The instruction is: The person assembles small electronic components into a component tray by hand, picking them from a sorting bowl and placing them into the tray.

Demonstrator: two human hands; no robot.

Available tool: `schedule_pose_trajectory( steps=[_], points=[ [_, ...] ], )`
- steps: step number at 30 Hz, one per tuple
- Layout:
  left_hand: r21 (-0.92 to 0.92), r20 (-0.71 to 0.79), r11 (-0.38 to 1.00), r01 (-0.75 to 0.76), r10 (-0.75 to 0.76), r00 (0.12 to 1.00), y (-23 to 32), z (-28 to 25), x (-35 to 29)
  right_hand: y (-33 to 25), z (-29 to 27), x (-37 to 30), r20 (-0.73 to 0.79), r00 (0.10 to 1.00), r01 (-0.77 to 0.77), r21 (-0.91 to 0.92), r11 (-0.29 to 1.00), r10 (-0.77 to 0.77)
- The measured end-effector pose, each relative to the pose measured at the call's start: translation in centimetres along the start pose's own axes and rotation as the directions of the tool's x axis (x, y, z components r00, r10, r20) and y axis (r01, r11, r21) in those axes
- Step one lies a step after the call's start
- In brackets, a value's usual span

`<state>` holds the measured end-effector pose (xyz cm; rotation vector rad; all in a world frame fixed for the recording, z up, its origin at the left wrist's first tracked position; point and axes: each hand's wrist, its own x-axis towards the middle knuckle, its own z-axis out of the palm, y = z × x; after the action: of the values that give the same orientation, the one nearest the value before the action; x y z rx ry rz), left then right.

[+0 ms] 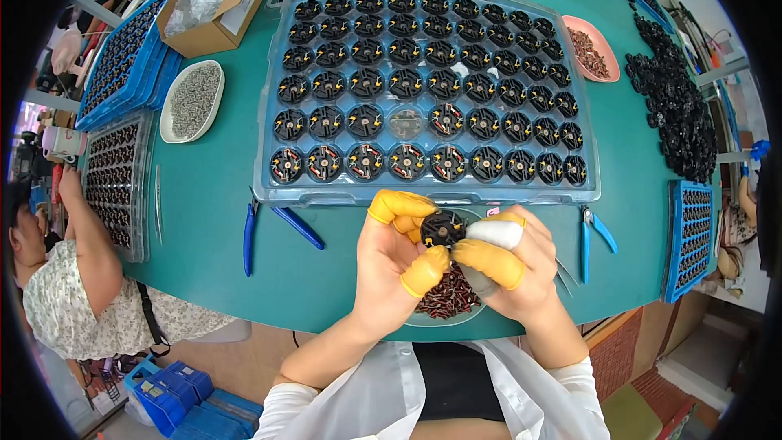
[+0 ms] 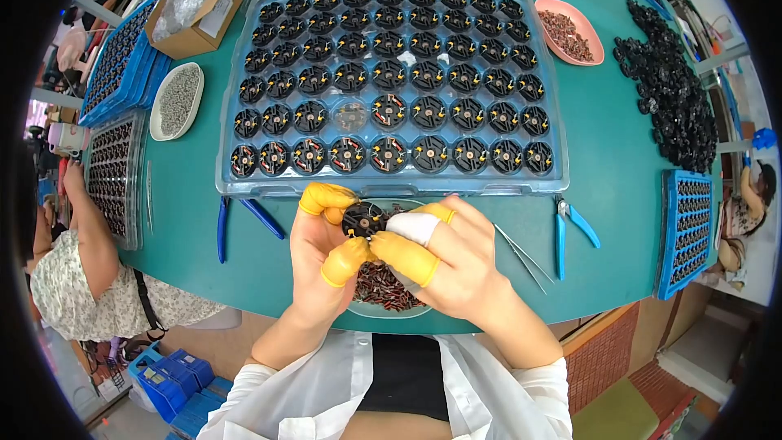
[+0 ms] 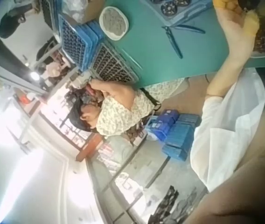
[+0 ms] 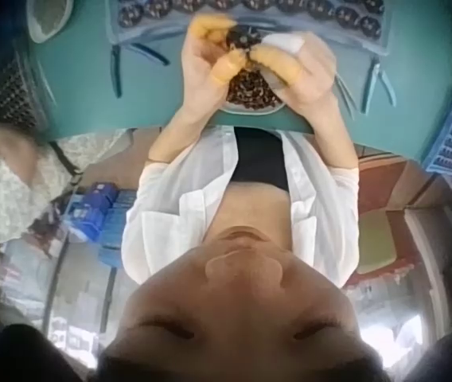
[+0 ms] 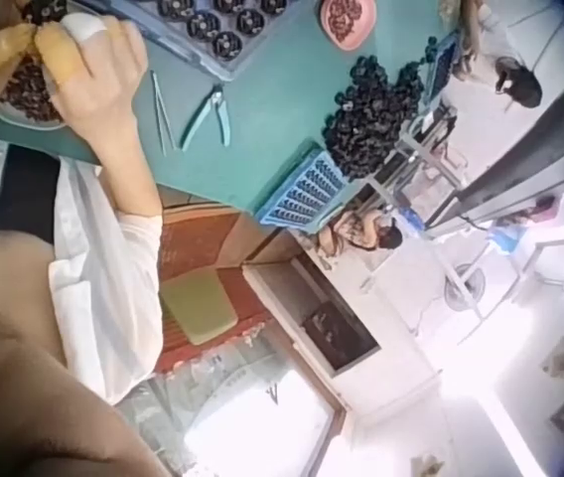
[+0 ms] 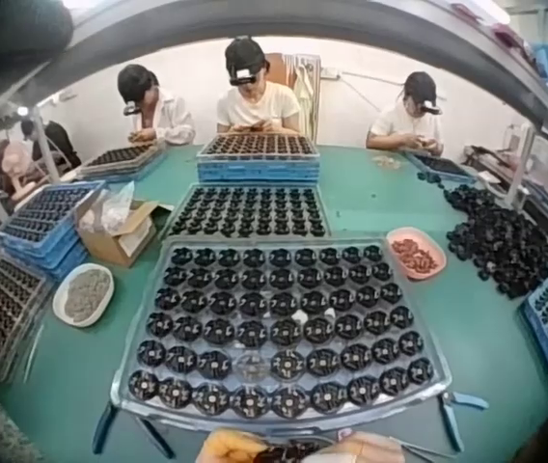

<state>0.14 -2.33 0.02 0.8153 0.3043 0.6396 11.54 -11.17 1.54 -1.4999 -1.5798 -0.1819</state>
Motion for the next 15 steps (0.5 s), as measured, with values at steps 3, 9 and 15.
schedule_pose_trajectory(
  steps=[3,9,15],
  points=[
    [0.004,-0.027,1.000,0.015,-0.014,1.000,-0.2,-0.8,-0.2,-0.2,0.2,0.3,0.061,0.998,0.032,-0.067,0.997,-0.028],
    [0.032,-0.063,0.988,-0.152,0.153,0.986,2.5,-3.0,-0.2,-0.1,0.1,-1.2,0.360,0.899,-0.303,0.101,0.948,0.249],
    [0.027,-0.073,0.997,-0.067,0.069,0.995,2.7,-3.2,-0.2,-1.4,2.4,-0.9,0.519,0.781,-0.176,-0.350,0.920,0.347]
  ],
)
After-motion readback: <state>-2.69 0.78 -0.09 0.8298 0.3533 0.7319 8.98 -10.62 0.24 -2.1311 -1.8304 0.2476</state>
